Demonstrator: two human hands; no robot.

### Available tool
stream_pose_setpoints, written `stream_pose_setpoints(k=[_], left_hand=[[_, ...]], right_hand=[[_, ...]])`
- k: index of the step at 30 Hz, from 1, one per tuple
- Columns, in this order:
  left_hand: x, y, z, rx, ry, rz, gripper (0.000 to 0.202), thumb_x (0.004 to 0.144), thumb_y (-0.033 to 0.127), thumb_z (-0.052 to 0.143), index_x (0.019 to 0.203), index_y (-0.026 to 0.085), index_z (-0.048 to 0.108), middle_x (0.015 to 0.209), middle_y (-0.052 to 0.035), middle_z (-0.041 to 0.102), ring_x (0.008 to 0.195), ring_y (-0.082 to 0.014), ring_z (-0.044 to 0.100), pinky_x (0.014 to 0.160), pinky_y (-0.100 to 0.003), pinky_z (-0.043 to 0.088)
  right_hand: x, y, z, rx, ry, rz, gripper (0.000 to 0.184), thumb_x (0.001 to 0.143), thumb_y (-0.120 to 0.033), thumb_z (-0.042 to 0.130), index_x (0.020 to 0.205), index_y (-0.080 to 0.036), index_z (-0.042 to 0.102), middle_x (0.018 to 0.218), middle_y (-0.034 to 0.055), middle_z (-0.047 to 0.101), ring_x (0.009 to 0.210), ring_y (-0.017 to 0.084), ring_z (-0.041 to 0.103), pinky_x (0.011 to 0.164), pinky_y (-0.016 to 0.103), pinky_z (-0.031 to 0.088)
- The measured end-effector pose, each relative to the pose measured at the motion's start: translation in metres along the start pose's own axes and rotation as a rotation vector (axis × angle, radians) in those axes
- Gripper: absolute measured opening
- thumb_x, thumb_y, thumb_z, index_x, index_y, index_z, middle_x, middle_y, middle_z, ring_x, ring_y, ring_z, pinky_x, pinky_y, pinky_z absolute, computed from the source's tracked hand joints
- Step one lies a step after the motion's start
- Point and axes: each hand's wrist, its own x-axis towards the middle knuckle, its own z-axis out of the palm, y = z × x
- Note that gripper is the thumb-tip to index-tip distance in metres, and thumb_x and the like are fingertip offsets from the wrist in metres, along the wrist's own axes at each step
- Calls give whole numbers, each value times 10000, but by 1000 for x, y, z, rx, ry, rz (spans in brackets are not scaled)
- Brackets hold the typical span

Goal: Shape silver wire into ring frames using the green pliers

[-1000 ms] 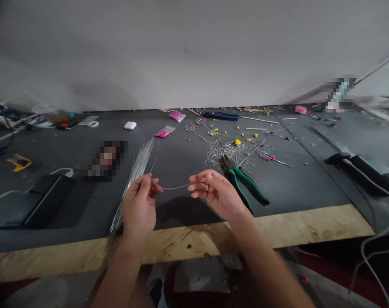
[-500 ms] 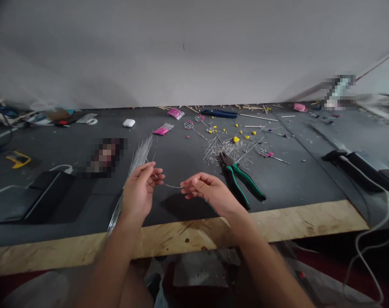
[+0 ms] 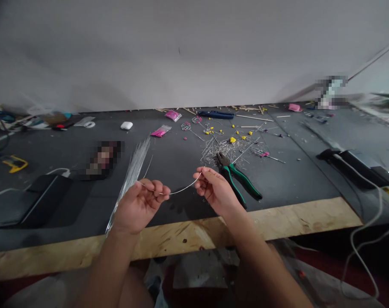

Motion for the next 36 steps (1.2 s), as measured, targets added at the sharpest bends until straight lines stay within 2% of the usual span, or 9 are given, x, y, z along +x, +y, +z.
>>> stream_pose_setpoints(k=[3, 9, 13, 16, 20, 22, 28, 32, 36], left_hand=[[4, -1, -1, 35, -65, 13, 219, 757, 375, 647, 703, 173, 711, 772, -51, 674, 798, -198, 657, 702, -301, 529], [9, -5, -3, 133, -117, -4, 263, 781, 396, 620, 729, 158, 718, 824, -84, 671, 795, -191, 631, 718, -310, 502], [10, -10, -5, 160, -118, 7, 243, 803, 376, 602, 770, 158, 704, 842, -80, 671, 724, -164, 614, 628, -277, 476], [13, -10, -10, 112, -119, 0, 205, 800, 378, 610, 798, 185, 678, 741, -41, 668, 610, -130, 587, 552, -245, 449], [14, -7, -15, 29, -145, -36, 203, 755, 388, 661, 715, 190, 637, 701, -3, 641, 609, -116, 585, 566, -229, 457], [13, -6, -16, 15, -195, -56, 204, 744, 373, 675, 698, 181, 627, 706, 1, 622, 610, -108, 576, 560, -219, 453], [7, -3, -16, 16, -392, -139, 168, 735, 327, 682, 672, 178, 637, 632, 7, 550, 522, -92, 498, 508, -230, 426], [4, 1, -18, 128, -383, -172, 157, 732, 318, 687, 670, 179, 647, 630, -1, 563, 545, -101, 502, 525, -234, 413], [4, 1, -18, 300, -323, -252, 180, 745, 314, 681, 671, 156, 637, 615, -18, 611, 519, -84, 505, 488, -198, 370]], right_hand=[[0, -2, 0, 22, 25, 5, 147, 748, -275, 689, 837, -167, 645, 684, -31, 672, 487, 47, 569, 399, 121, 447], [0, -4, -3, 52, 102, -33, 112, 741, -232, 700, 788, -164, 625, 694, -26, 676, 534, 54, 600, 470, 127, 498], [1, -3, -6, 99, 111, -17, 79, 768, -228, 669, 815, -173, 638, 722, -24, 693, 555, 60, 619, 515, 139, 537], [-2, -6, -6, 111, 56, 22, 114, 787, -280, 650, 796, -167, 653, 708, -11, 697, 548, 69, 624, 506, 145, 538], [-8, -11, -6, 85, -67, 19, 161, 763, -337, 674, 748, -177, 657, 692, -6, 693, 560, 85, 629, 487, 154, 521], [-10, -13, -9, 53, -132, 18, 175, 759, -353, 675, 718, -184, 652, 675, -9, 685, 555, 92, 625, 477, 164, 512], [-15, -19, -22, -130, -356, 129, 216, 771, -379, 652, 692, -178, 647, 678, 15, 664, 572, 120, 621, 437, 196, 464], [-18, -23, -26, -248, -413, 142, 221, 786, -374, 637, 699, -172, 656, 705, 28, 654, 645, 140, 631, 478, 215, 465], [-20, -20, -23, -391, -391, 205, 222, 789, -353, 634, 694, -154, 660, 685, 39, 665, 616, 138, 632, 471, 217, 468]])
